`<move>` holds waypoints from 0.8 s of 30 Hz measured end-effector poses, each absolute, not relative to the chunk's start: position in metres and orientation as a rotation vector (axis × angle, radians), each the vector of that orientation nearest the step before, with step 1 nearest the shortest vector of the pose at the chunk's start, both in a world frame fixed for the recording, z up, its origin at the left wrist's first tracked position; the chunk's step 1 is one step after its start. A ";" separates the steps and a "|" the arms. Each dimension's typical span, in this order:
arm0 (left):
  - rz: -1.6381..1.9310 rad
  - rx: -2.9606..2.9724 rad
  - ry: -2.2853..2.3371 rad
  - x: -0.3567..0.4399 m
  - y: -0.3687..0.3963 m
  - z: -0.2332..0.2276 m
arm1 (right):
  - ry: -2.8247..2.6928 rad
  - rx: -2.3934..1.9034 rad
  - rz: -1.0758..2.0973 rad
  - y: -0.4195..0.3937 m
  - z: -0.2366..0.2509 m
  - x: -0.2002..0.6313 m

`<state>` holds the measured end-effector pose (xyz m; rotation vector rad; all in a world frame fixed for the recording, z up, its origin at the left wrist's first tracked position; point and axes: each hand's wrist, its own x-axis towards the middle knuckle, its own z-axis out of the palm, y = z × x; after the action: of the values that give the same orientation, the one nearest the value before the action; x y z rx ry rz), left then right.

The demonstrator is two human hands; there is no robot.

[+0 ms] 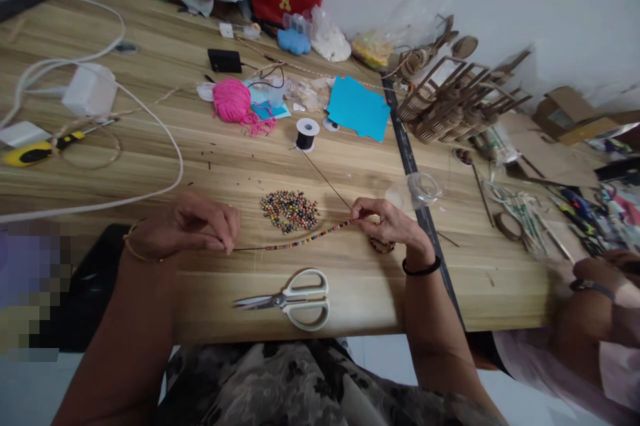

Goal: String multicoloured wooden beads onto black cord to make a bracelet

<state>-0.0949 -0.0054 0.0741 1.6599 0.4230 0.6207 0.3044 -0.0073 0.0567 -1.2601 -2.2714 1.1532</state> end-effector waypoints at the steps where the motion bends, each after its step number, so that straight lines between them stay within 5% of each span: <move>1: 0.590 1.674 0.456 -0.094 -0.004 0.073 | -2.274 -1.261 1.173 -0.007 0.057 0.305; 9: 0.217 1.977 0.812 -0.068 0.012 0.045 | -2.389 -1.517 0.997 -0.005 0.048 0.303; 24: 0.286 1.961 0.765 -0.080 0.016 0.036 | -2.552 -1.544 0.641 -0.009 0.053 0.292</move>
<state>-0.0797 0.0156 0.0364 1.9606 0.7653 0.2861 0.2916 -0.0091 0.0531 -1.5436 -2.5515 0.6414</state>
